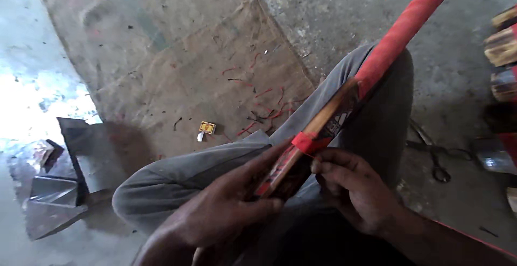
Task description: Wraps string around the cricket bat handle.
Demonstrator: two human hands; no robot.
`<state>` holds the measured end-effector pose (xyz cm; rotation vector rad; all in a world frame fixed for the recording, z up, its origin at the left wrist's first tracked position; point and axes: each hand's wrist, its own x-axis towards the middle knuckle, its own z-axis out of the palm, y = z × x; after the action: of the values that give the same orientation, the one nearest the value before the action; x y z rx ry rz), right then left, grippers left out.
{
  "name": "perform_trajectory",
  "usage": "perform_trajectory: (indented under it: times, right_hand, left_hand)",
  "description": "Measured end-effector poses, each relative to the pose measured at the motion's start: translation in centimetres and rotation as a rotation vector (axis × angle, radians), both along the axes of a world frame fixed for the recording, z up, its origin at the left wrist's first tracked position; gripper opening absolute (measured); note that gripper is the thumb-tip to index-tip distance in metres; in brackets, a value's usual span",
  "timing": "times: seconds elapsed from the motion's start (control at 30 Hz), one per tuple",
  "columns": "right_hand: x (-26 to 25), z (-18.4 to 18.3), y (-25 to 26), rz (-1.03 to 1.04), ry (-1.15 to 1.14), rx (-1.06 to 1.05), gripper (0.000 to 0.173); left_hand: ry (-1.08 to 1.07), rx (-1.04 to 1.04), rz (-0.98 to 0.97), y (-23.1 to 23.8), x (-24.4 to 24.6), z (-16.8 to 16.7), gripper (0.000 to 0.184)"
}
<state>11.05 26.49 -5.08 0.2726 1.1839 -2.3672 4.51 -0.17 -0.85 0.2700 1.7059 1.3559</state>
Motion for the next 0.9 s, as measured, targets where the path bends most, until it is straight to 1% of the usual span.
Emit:
perform_trajectory:
  times: [0.03, 0.07, 0.1, 0.13, 0.17, 0.2, 0.23, 0.27, 0.3, 0.37, 0.47, 0.57, 0.7, 0.9]
  right_hand:
    - [-0.6, 0.3, -0.4, -0.005, -0.009, 0.003, 0.020]
    - [-1.3, 0.7, -0.8, -0.012, -0.016, 0.007, 0.021]
    - [-1.9, 1.1, -1.2, -0.012, -0.025, 0.017, 0.022]
    - [-2.5, 1.5, -1.5, -0.012, -0.033, 0.027, 0.023]
    - [-2.9, 1.8, -1.9, -0.011, -0.041, 0.035, 0.023]
    - [-3.3, 2.0, -2.3, -0.010, -0.050, 0.041, 0.023]
    - [-3.6, 2.2, -2.5, -0.008, -0.055, 0.052, 0.023]
    - [-3.6, 2.2, -2.5, -0.005, -0.063, 0.069, 0.023]
    - [-3.2, 2.0, -2.3, 0.001, -0.070, 0.089, 0.023]
    - [-2.0, 1.3, -1.4, 0.014, -0.089, 0.142, 0.021]
    - [1.1, -0.6, 0.5, -0.005, -0.163, 0.166, 0.019]
    - [3.2, -2.2, 1.4, -0.067, -0.205, 0.117, 0.018]
    - [4.0, -3.0, 1.8, -0.089, -0.224, 0.028, 0.018]
    - [3.9, -4.5, 1.8, -0.038, -0.258, -0.030, 0.019]
  left_hand:
    - [0.151, -0.041, 0.038, -0.3, 0.0, 0.4, 0.076]
    - [0.393, -0.169, 0.088, -0.2, 0.5, 1.1, 0.068]
    - [0.676, -0.394, 0.129, 0.3, 1.4, 1.7, 0.060]
    - [0.911, -0.613, 0.175, 1.3, 2.7, 1.6, 0.058]
    - [1.071, -0.787, 0.201, 2.7, 4.2, 1.1, 0.061]
    - [1.170, -0.926, 0.186, 4.2, 5.7, 0.3, 0.069]
    - [1.226, -1.057, 0.155, 5.8, 7.0, -0.9, 0.075]
    - [1.249, -1.155, 0.123, 7.0, 7.8, -2.3, 0.076]
    - [1.261, -1.209, 0.104, 7.6, 8.3, -3.6, 0.073]
    - [1.306, -1.229, 0.107, 7.6, 8.1, -4.9, 0.070]
    - [1.310, -1.178, 0.111, 7.3, 7.7, -4.9, 0.073]
    - [1.310, -1.131, 0.124, 7.0, 7.6, -4.7, 0.074]
    - [1.318, -1.100, 0.102, 6.7, 7.1, -4.3, 0.075]
    - [1.296, -1.053, 0.090, 6.7, 6.4, -3.6, 0.063]
